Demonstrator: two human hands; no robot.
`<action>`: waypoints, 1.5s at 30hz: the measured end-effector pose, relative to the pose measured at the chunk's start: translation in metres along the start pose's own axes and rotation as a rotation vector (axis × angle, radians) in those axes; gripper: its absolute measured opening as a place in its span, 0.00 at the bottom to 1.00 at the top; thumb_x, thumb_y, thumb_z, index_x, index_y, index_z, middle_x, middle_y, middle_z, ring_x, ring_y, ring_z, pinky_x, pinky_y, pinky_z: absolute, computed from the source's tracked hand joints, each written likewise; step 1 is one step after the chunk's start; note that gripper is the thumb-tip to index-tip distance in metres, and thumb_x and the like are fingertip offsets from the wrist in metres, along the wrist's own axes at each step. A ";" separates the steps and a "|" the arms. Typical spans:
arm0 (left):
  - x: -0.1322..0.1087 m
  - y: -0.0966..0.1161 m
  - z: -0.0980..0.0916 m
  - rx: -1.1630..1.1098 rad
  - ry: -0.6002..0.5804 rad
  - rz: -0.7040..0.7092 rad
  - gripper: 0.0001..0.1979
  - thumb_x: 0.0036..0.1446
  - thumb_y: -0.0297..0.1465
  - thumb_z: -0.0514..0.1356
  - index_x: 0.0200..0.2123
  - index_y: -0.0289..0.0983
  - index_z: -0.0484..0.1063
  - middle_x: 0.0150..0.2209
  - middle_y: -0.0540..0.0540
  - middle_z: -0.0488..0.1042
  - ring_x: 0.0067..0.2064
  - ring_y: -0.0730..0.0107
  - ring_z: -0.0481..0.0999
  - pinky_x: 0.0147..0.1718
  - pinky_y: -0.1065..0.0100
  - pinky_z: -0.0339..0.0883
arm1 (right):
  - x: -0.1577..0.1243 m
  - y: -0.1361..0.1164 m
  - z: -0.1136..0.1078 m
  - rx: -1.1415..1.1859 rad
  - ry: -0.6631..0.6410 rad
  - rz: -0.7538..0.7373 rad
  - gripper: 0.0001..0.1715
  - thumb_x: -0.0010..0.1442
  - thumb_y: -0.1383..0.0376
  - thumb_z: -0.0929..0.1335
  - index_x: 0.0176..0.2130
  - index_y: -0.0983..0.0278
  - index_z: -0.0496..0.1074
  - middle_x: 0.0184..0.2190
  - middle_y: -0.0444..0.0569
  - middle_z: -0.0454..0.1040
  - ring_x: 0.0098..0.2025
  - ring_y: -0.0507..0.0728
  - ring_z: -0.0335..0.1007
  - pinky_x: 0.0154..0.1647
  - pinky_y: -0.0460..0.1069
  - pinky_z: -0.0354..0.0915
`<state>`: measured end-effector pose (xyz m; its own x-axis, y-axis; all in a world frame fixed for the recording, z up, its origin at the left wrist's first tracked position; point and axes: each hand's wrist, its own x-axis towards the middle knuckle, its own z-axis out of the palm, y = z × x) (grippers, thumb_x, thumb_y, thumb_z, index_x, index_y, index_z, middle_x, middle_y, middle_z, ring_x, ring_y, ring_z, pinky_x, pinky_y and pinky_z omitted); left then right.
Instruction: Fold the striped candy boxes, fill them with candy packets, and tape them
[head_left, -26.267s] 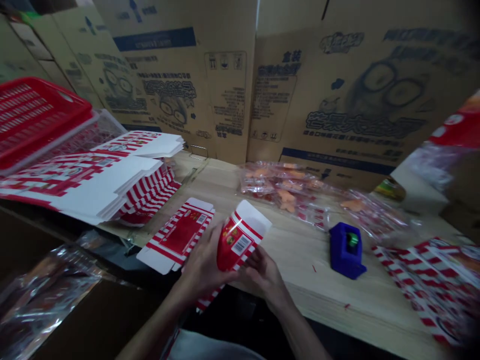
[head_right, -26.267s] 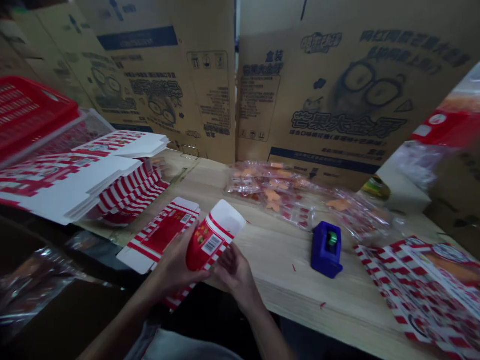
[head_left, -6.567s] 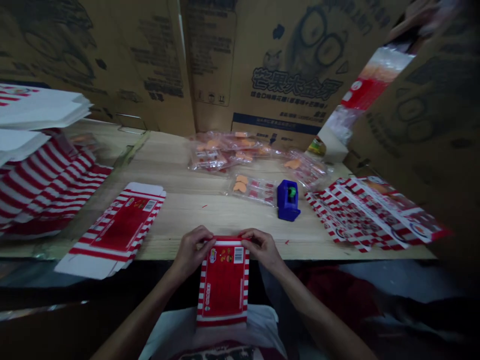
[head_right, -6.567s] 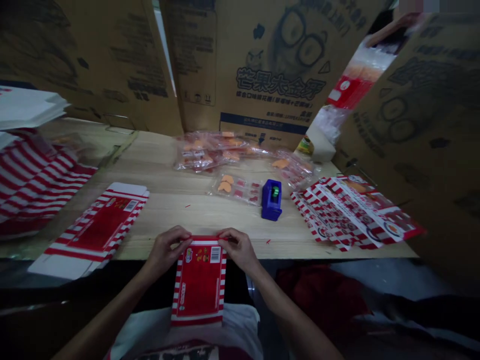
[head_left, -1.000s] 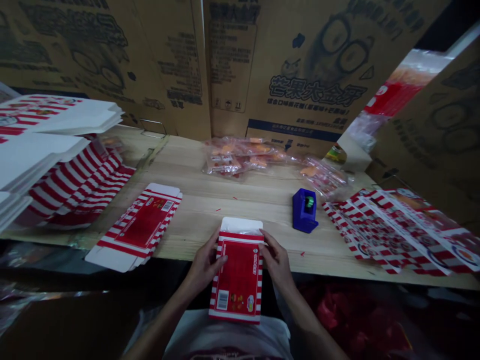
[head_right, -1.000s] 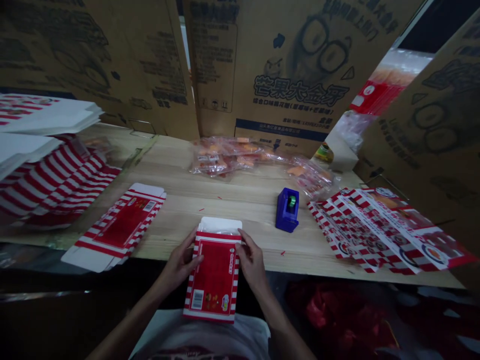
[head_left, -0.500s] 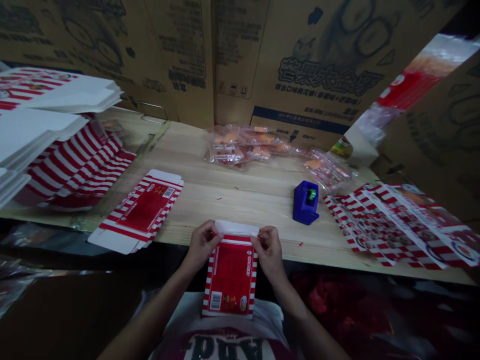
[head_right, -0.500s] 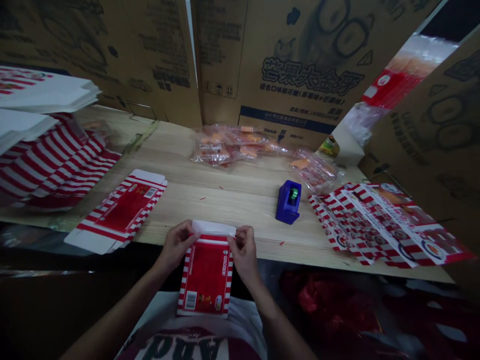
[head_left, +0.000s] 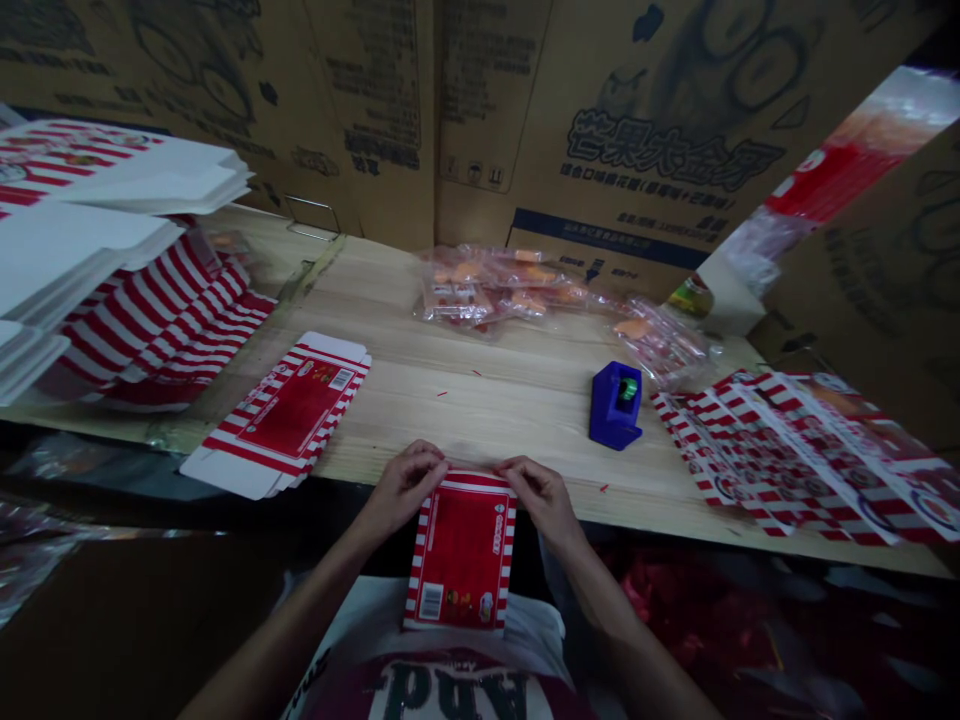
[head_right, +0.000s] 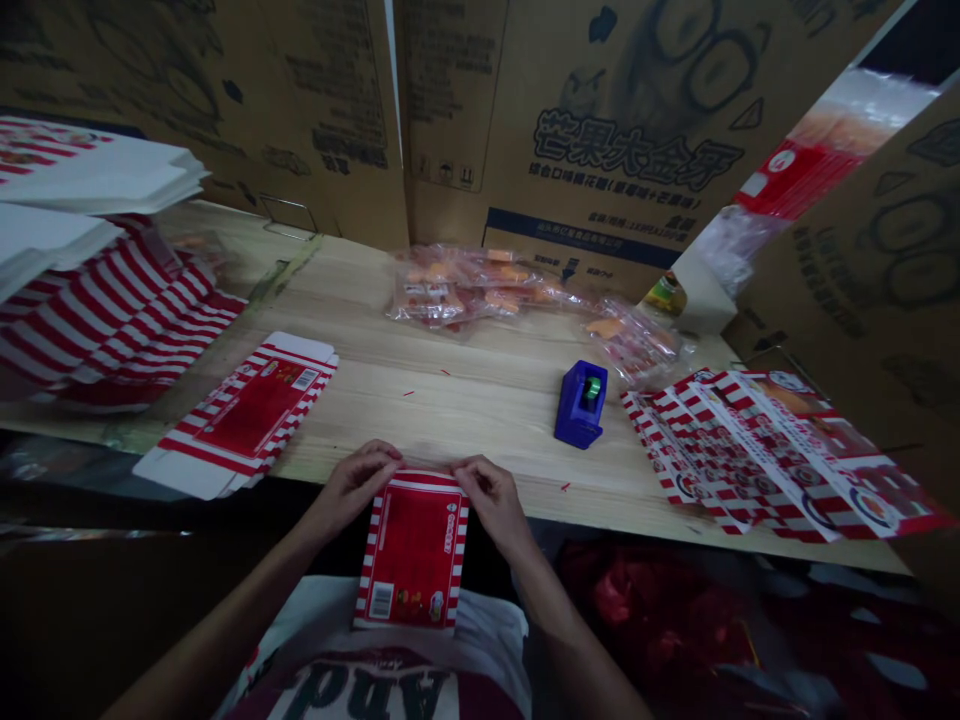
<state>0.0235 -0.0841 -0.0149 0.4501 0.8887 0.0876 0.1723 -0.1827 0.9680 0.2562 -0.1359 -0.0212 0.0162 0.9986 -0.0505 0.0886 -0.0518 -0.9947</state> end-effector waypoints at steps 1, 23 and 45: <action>0.001 0.002 -0.001 0.015 -0.012 -0.013 0.11 0.59 0.34 0.56 0.29 0.35 0.74 0.33 0.46 0.71 0.37 0.69 0.71 0.37 0.69 0.63 | 0.001 -0.001 0.000 -0.013 -0.010 0.020 0.14 0.57 0.56 0.69 0.28 0.64 0.72 0.33 0.48 0.75 0.36 0.55 0.70 0.38 0.47 0.65; 0.027 0.026 -0.031 0.130 -0.279 0.063 0.14 0.59 0.36 0.57 0.29 0.33 0.77 0.29 0.45 0.76 0.32 0.70 0.73 0.33 0.71 0.64 | 0.016 -0.037 -0.015 -0.354 -0.193 -0.182 0.11 0.61 0.61 0.67 0.33 0.65 0.76 0.32 0.50 0.76 0.34 0.55 0.71 0.35 0.48 0.65; 0.003 -0.015 0.021 -0.483 0.151 -0.335 0.12 0.47 0.37 0.68 0.29 0.37 0.70 0.29 0.52 0.71 0.29 0.72 0.70 0.27 0.73 0.66 | 0.039 0.029 -0.154 -0.286 1.025 -0.111 0.21 0.49 0.50 0.68 0.31 0.67 0.72 0.30 0.49 0.71 0.30 0.54 0.63 0.31 0.48 0.61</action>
<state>0.0404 -0.0874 -0.0345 0.3051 0.9209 -0.2425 -0.1494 0.2978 0.9429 0.4130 -0.1004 -0.0384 0.8111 0.5185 0.2708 0.3693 -0.0949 -0.9244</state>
